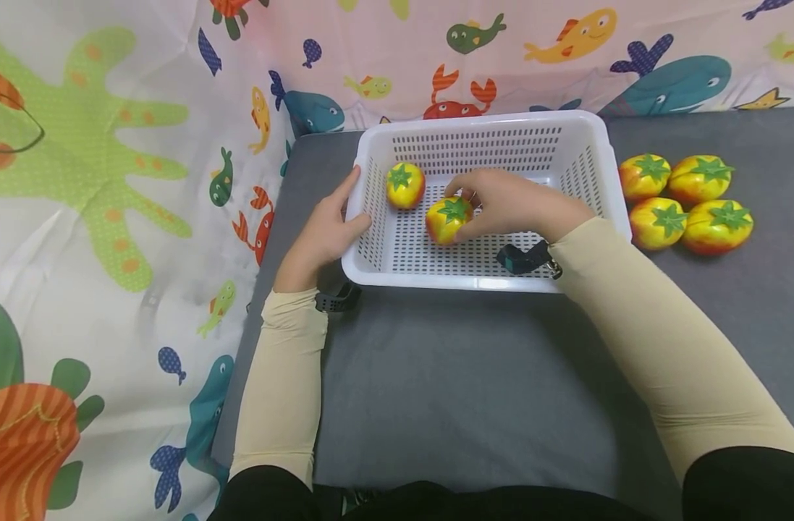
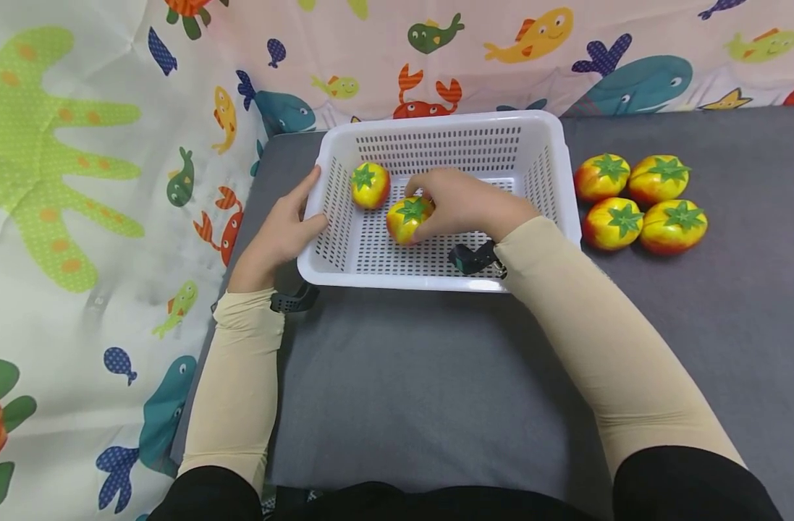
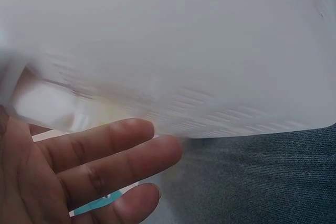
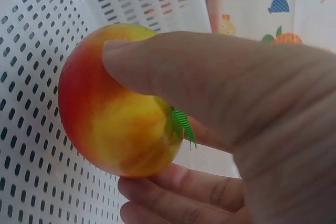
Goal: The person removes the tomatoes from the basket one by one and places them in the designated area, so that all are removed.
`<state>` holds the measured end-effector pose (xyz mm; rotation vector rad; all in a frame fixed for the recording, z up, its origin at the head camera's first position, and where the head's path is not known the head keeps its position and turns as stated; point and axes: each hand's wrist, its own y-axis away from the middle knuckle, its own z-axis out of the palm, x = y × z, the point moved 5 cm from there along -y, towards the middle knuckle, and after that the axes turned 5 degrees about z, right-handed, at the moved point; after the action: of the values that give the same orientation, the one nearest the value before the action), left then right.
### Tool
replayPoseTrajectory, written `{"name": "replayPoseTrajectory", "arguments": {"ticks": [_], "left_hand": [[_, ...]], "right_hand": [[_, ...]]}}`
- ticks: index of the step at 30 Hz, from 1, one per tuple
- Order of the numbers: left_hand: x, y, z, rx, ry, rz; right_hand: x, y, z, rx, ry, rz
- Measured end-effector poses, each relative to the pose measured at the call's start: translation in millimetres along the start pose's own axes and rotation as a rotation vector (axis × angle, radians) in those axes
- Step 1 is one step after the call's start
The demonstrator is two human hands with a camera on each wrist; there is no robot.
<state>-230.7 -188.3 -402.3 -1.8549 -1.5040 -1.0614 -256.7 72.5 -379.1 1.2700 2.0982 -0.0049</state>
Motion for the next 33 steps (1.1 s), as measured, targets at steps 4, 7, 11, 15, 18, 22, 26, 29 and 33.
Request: {"name": "replayPoseTrajectory", "arguments": {"ticks": [4,7,11,15,18,22,26,29,33], "left_hand": [[2.4,-0.1,-0.9,0.014,0.005,0.003],[3.4,0.7,-1.0,0.012,0.002,-0.007],[3.7,1.4,-1.4,0.006,-0.001,0.003],[2.3,1.7,-2.3,0.005,-0.005,0.009],[1.5,2.0,-2.4,0.005,-0.008,0.006],[0.7,1.3,-0.9,0.004,-0.012,0.009],[-0.2,-0.2,1.2,0.000,-0.017,0.009],[0.6,-0.4,2.0,-0.002,-0.017,0.010],[0.6,-0.3,2.3,0.002,-0.009,0.016]], "right_hand": [[4.2,6.3,-5.4,0.016,-0.023,0.001],[7.5,10.3,-7.3,0.020,-0.050,0.005],[12.0,15.3,-9.8,0.031,-0.074,0.021],[16.4,19.9,-13.9,0.049,-0.089,0.033],[18.4,23.7,-17.4,0.061,-0.092,0.032],[19.4,30.3,-20.9,0.070,-0.080,0.041],[18.4,36.7,-23.3,0.070,-0.075,0.038],[20.0,43.3,-27.2,0.086,-0.091,0.032],[27.2,55.7,-33.1,0.123,-0.118,0.028]]}}
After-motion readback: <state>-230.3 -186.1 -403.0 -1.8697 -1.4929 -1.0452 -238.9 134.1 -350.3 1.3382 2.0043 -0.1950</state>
